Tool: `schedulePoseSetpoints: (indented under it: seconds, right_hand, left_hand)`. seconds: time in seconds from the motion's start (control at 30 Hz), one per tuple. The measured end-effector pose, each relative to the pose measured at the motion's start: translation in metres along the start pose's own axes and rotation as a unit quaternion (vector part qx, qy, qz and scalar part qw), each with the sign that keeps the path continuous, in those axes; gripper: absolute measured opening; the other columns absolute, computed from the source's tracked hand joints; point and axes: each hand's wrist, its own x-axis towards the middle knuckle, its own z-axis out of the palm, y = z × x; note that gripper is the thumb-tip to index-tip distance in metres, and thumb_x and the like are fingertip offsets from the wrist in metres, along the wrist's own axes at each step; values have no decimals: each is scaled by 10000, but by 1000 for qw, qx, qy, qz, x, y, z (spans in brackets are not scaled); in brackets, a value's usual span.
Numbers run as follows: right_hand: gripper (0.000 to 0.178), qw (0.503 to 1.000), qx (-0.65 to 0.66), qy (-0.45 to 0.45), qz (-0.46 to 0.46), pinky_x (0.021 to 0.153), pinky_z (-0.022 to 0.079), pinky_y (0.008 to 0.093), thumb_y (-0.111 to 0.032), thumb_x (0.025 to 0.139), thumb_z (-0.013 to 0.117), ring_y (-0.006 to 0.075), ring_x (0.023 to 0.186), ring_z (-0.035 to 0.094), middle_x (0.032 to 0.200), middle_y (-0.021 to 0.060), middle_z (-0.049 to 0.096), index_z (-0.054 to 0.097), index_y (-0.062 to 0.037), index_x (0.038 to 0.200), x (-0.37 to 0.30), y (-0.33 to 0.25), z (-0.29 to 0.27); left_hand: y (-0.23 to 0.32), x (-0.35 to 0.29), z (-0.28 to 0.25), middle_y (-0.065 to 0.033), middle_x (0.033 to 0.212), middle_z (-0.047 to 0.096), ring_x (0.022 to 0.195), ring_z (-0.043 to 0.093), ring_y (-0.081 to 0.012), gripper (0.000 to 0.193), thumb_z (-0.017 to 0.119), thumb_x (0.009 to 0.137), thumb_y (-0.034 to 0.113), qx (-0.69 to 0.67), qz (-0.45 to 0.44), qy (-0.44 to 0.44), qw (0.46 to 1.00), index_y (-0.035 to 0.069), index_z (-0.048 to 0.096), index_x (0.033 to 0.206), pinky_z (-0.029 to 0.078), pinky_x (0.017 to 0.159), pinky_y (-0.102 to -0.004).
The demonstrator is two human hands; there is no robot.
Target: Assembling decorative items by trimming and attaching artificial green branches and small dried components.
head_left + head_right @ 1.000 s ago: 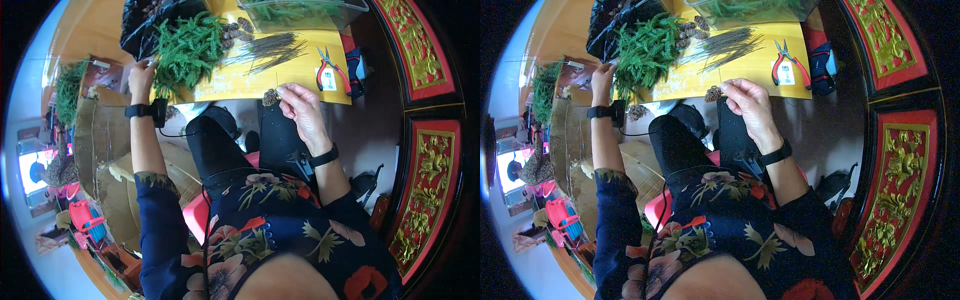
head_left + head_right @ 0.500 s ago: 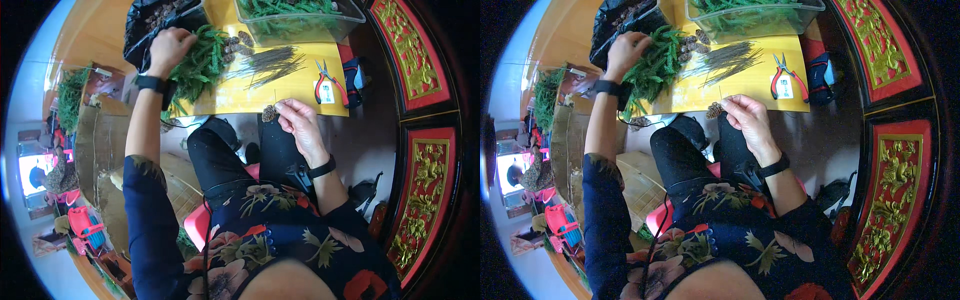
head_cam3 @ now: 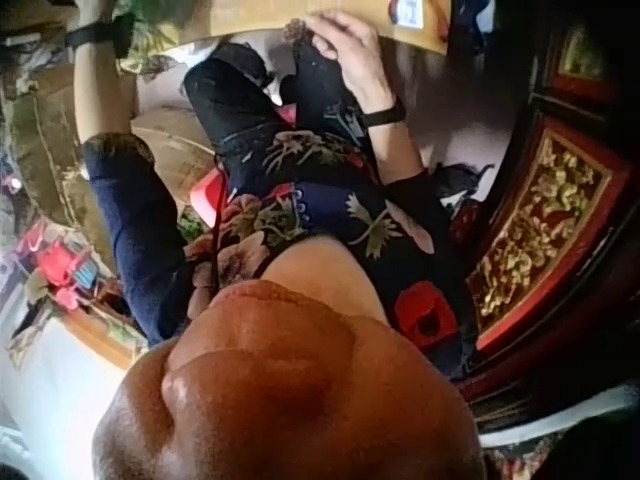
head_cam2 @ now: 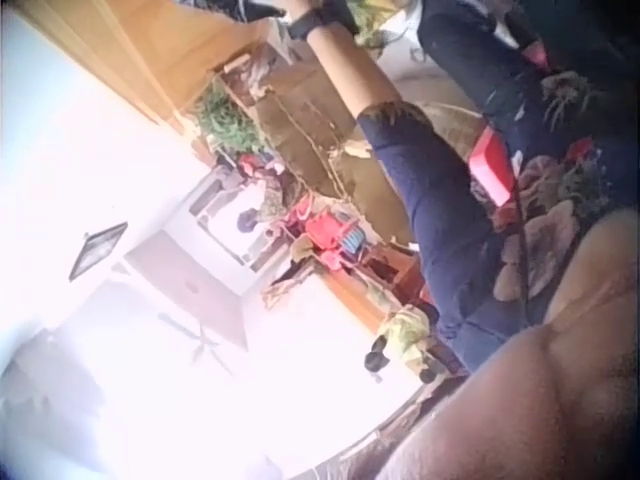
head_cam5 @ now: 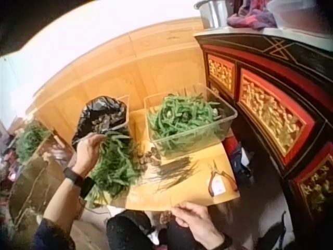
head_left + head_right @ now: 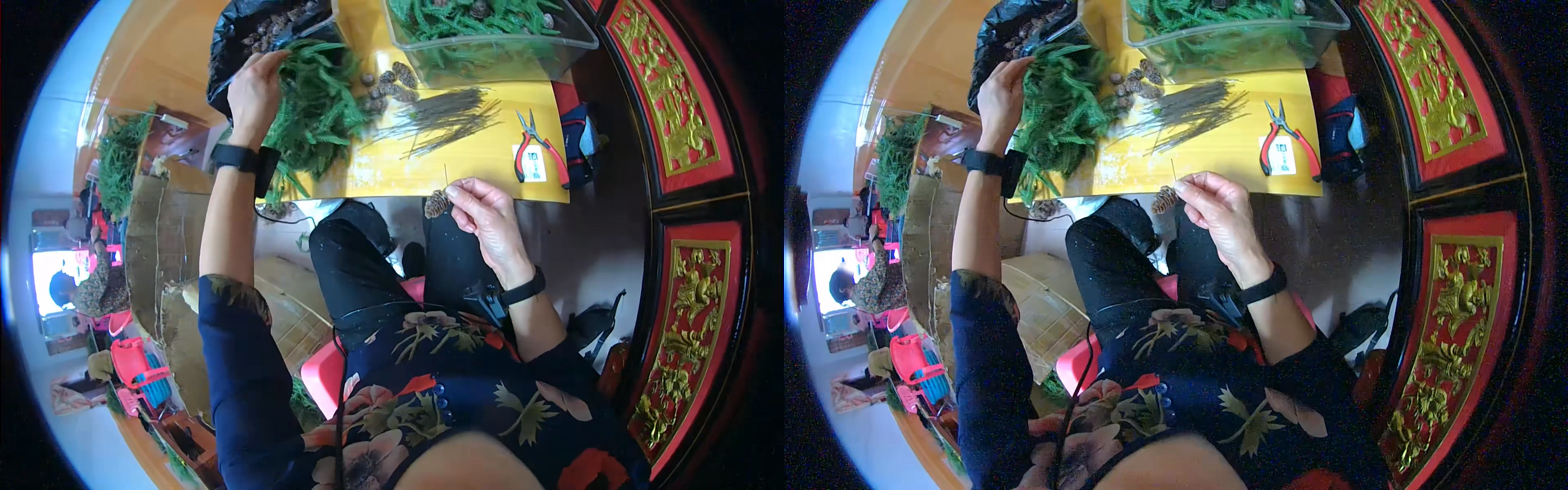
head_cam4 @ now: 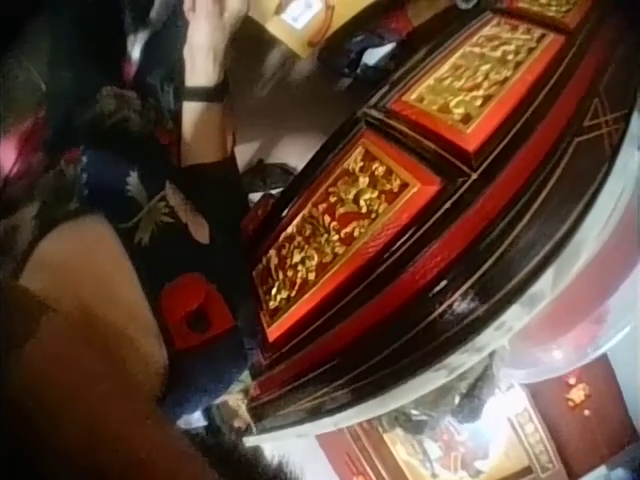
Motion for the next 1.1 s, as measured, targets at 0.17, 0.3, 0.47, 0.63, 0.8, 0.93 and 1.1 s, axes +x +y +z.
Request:
schedulePoseSetpoints:
  seconds: [0.17,0.3,0.47,0.63,0.8,0.93,1.1]
  right_hand:
    - [83,1000,-5,-3,6,449,276,166,-98,865,590,28,514,410,656,-36,496,604,-18,880,1,6,2]
    - [82,1000,-8,-10,0,450,277,166,-95,865,588,28,514,410,654,-37,498,604,-17,884,2,7,2]
    - [82,1000,-6,7,6,454,280,165,-90,862,590,30,517,414,660,-31,502,604,-13,887,-1,4,2]
    - [79,1000,0,0,5,453,282,165,-86,860,589,31,516,411,677,-22,513,603,-12,885,-1,4,2]
    - [73,999,-12,-18,-32,480,303,161,-77,857,581,30,540,412,785,29,590,602,-10,878,-4,-1,2]
    - [69,996,-2,-49,-77,531,329,160,-68,853,571,31,596,426,942,90,616,604,-10,870,-4,-5,7]
    - [69,985,0,-100,-142,662,373,183,-71,838,572,57,726,466,1117,147,568,615,-19,853,-2,-10,0]
  left_hand:
    - [-11,-11,-8,-89,774,525,727,566,-298,260,505,806,57,92,108,-1,990,144,621,1021,455,615,-405]
    - [-17,-17,-13,-85,817,532,816,563,-270,184,535,782,69,161,135,-79,975,117,636,928,465,637,-376]
    - [3,-19,-35,-66,862,588,809,592,-213,126,602,781,83,78,72,110,988,64,638,900,468,656,-315]
    - [18,-36,-55,-34,912,629,773,608,-139,140,620,830,125,-337,-191,127,913,42,629,942,454,638,-244]
    - [75,-63,-66,-25,929,639,753,602,-93,175,565,890,149,-628,-337,4,702,25,602,1008,428,613,-195]
    - [108,-89,-54,-37,927,636,738,591,-97,179,556,889,125,-701,-358,-41,616,29,586,1037,423,619,-192]
    - [136,-114,-40,-42,896,626,719,582,-104,178,549,889,108,-757,-387,-62,524,27,579,1044,425,628,-205]
